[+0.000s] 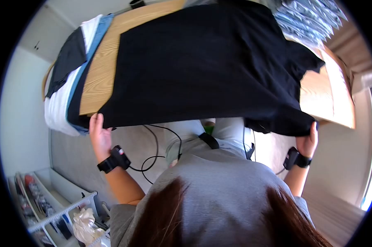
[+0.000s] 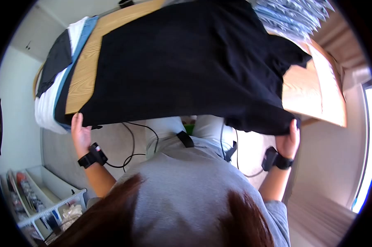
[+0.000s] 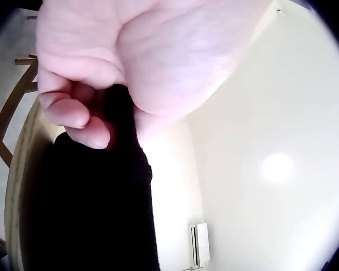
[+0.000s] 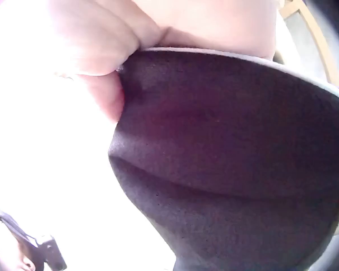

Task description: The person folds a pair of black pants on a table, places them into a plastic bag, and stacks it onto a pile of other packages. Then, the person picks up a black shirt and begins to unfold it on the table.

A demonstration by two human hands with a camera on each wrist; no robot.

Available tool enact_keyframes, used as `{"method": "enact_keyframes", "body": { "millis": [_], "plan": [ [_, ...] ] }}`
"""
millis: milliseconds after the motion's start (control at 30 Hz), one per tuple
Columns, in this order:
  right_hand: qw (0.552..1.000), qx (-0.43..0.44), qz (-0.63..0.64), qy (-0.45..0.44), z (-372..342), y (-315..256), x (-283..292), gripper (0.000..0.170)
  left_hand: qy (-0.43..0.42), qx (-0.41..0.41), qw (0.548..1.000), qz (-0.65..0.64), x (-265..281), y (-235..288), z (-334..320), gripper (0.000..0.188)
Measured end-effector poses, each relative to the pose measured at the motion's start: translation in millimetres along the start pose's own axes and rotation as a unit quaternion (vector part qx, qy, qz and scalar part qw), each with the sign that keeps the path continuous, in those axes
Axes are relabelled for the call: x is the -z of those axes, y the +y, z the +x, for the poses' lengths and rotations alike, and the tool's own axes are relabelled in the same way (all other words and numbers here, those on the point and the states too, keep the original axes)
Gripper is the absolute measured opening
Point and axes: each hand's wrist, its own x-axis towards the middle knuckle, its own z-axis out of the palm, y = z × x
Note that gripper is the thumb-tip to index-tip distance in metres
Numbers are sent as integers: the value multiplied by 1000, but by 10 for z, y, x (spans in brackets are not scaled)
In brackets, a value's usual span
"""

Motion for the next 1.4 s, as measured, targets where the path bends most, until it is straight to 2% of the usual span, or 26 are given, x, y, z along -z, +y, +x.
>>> {"method": "enact_keyframes", "body": {
  "millis": [33,100,167,233,333,433,500,567,633,733,767,833,900,933,967,1000,1033,1067,1100,1167,1233,1267,1333,1367,1400],
  "plan": [
    [1000,1,3,3,8,-35,-51,37,25,-6,1000,5,53,-75,45,34],
    [999,9,-39,29,-12,-133,-62,35,15,-40,999,-17,-210,90,-173,35],
    [993,5,-98,65,-39,-214,-211,28,30,-76,997,3,-19,-166,-130,31],
    [988,-27,-113,101,-3,-244,-216,25,33,5,999,2,126,-294,-175,17],
    [987,-38,-90,124,55,-277,-323,25,27,24,999,-18,61,-224,-256,15],
    [989,-54,-30,138,81,-428,-401,27,4,2,995,-104,1,-124,-298,14],
    [988,-47,12,146,201,-518,-500,28,32,-1,988,-153,-57,-91,-226,16],
    [991,-64,60,106,450,-574,-563,29,15,21,974,-226,-62,-67,-59,26],
    [989,-92,97,60,801,-605,-543,31,-31,48,960,-273,-221,57,108,26],
    [992,-84,98,13,1449,-447,-611,30,0,39,962,-270,-550,128,357,30],
    [992,-81,95,7,1649,-345,-613,29,-27,49,960,-274,-571,74,448,28],
    [992,-118,33,-10,2020,-82,-521,25,-27,92,960,-263,-687,5,547,24],
    [961,-174,143,-163,2323,301,-156,20,-36,105,967,-230,-600,-276,719,35],
    [986,-156,21,-51,2227,386,-256,22,-36,98,966,-238,-583,-276,724,38],
    [984,-134,-103,63,2056,499,-432,26,-37,93,964,-247,-582,-282,714,41],
    [977,-68,-182,90,1850,508,-587,36,-38,85,966,-241,-590,-263,693,42],
    [956,-22,-274,103,1647,471,-731,38,-41,82,967,-238,-589,-282,677,42],
    [929,14,-361,82,1435,406,-807,31,-70,88,958,-262,-506,-356,727,42],
    [890,47,-449,64,1224,326,-833,26,-64,91,956,-272,-504,-348,721,40],
    [805,-49,-582,107,844,178,-709,18,-66,85,959,-261,-547,-306,689,37],
    [684,-134,-704,136,576,125,-791,19,-52,85,965,-242,-545,-330,727,39],
    [679,-125,-714,118,480,166,-720,23,-52,77,971,-222,-575,-315,718,40],
    [701,-78,-703,97,358,455,-348,32,-50,64,979,-186,-629,-267,677,42],
    [711,-31,-691,122,315,616,-328,37,-49,59,982,-172,-653,-252,662,43],
    [756,3,-645,111,309,773,-330,35,-52,55,983,-166,-655,-259,663,42]
  ]
}}
